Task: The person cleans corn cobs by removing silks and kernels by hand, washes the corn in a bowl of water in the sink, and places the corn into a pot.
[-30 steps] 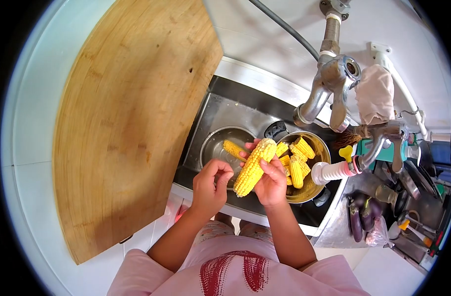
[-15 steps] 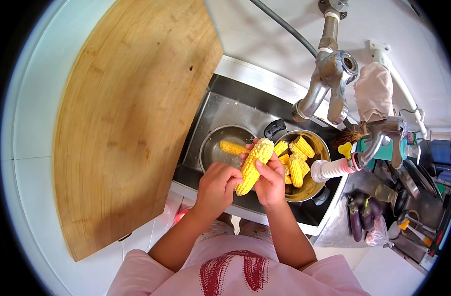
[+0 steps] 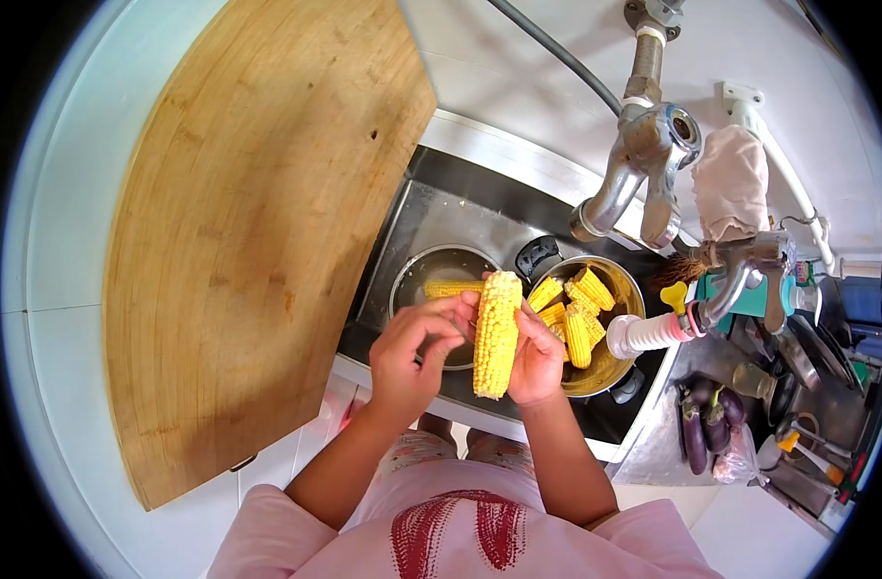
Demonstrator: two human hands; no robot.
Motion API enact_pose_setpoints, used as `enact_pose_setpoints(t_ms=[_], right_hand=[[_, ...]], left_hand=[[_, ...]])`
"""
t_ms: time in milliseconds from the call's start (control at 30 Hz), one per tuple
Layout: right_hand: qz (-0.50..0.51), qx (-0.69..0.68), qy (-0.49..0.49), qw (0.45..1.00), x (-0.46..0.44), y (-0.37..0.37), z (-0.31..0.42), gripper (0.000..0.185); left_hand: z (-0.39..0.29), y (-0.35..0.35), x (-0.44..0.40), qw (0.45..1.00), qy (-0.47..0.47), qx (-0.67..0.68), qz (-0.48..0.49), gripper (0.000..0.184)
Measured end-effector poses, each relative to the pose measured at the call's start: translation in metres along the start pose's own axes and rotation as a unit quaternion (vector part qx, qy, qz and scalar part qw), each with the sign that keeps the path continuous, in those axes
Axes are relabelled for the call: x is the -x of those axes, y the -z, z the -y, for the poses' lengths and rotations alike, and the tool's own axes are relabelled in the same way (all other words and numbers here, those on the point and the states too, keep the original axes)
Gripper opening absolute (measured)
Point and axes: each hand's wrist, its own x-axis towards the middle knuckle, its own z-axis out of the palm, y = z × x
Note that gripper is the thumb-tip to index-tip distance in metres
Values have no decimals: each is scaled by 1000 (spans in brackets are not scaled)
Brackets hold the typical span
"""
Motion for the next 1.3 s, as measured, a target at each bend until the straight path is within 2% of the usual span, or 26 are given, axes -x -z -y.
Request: enact_pose_setpoints(t_ms=[133,200,300,467,567,633,700,833,967,1000,1033,1167,1233,1300], right_hand=[[19,36,-2,999,-3,-2,0,50],[18,60,8,998,-3,-2,-5,48],[8,83,22,996,-2,-2,-8,47],[-14,100,22,995,0,5,-8,46],[-28,95,14,995,0,6,-9,46],[-42,19,-2,999,-2,8,-10,47],[-39,5,-7,999,-3,9,-7,48],[-31,-35,-19,999,-4,8,-3,49],[-21,-55,-21,998,-5,5,-3,50],[-21,-55,-22,998,-5,4,-3,50],[-27,-34,-17,999,-5,3,-4,49],[-13,59,20,998,-6,3,-5,47],[-25,53,17,998,-5,1,-3,46],[-36,47,14,998,-5,1,-3,45]], left_hand=[[-1,-15,5,998,24,45,-28,9],[-2,-19,8,991,113,45,-47,11],[-5,-20,6,985,153,54,-60,12],[12,-23,2,984,155,65,-52,12],[13,-20,3,981,160,104,-29,12],[7,-14,5,976,171,134,-6,14],[2,-7,8,964,167,208,23,17],[4,5,8,938,207,277,8,16],[3,4,5,942,193,273,6,14],[-2,0,1,952,208,224,2,14],[-6,-2,-1,959,222,174,-2,15],[5,-9,3,948,276,154,21,15],[5,-7,1,982,180,42,43,14],[1,-7,-1,985,167,36,38,13]])
